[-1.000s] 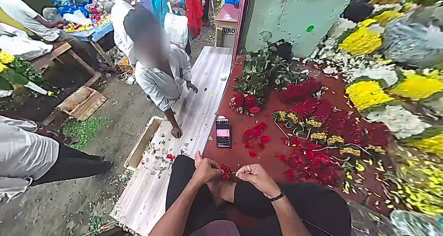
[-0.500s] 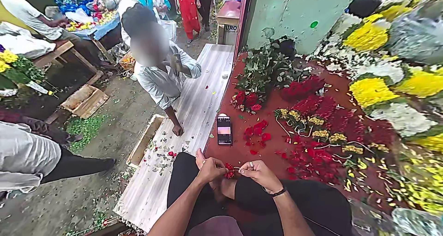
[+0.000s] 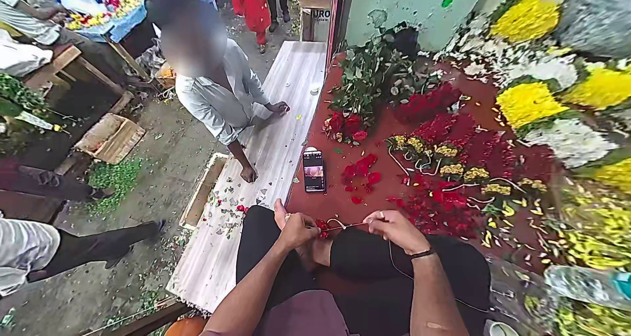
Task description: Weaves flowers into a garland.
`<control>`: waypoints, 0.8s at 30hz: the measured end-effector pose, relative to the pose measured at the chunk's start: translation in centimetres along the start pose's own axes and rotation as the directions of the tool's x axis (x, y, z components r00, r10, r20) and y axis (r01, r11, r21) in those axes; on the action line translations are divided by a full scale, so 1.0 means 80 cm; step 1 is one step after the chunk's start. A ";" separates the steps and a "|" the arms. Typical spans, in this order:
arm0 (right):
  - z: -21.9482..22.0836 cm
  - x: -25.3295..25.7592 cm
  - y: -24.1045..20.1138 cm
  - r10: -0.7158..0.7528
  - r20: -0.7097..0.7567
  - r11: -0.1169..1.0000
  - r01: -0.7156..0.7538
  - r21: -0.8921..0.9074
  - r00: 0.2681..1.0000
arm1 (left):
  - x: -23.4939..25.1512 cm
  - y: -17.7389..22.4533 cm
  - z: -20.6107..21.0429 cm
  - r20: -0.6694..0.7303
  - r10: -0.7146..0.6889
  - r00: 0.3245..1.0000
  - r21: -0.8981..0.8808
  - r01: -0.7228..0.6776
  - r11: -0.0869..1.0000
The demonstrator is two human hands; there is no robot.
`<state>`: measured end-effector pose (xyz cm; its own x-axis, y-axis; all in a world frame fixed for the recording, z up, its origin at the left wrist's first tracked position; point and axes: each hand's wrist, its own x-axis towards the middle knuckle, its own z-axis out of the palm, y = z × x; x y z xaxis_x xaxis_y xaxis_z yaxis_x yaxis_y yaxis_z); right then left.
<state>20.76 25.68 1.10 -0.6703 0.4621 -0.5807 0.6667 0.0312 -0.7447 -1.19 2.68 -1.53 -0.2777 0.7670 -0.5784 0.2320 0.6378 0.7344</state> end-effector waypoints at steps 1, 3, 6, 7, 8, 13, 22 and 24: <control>-0.009 0.004 0.014 0.013 -0.097 0.998 -0.019 -0.055 0.995 | 0.000 -0.002 0.001 0.002 0.001 1.000 0.010 -0.001 1.000; -0.024 0.013 0.038 0.024 -0.299 0.994 -0.056 -0.098 0.954 | 0.000 -0.004 0.002 -0.007 0.008 1.000 0.003 -0.008 1.000; -0.042 0.014 0.044 0.051 -0.493 0.998 -0.025 0.060 0.868 | 0.002 -0.005 0.001 -0.035 0.024 0.999 -0.030 -0.025 0.999; -0.044 0.015 0.042 0.076 -0.509 0.986 0.010 0.165 0.857 | 0.003 -0.005 0.001 -0.056 0.036 0.998 -0.042 -0.038 0.998; -0.044 0.017 0.040 0.112 -0.497 0.961 0.034 0.275 0.860 | 0.004 -0.006 0.000 -0.072 0.045 0.996 -0.051 -0.049 0.997; -0.035 0.024 0.043 0.271 -0.476 0.883 -0.019 0.468 0.837 | 0.002 -0.003 -0.001 -0.064 0.056 0.996 -0.017 -0.057 0.998; -0.063 0.144 0.038 0.132 -0.460 0.990 -0.137 0.023 0.878 | 0.002 -0.008 0.000 -0.083 0.060 0.995 -0.012 -0.061 0.998; -0.055 0.178 0.032 0.086 -0.416 0.949 -0.201 -0.241 0.905 | 0.003 -0.011 0.001 -0.086 0.053 0.995 -0.009 -0.054 0.999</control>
<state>14.40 36.26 -7.62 -0.4140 0.7894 -0.4534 0.8464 0.1505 -0.5108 -1.35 2.30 -2.32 -0.3442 0.7909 -0.5059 0.2384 0.5948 0.7677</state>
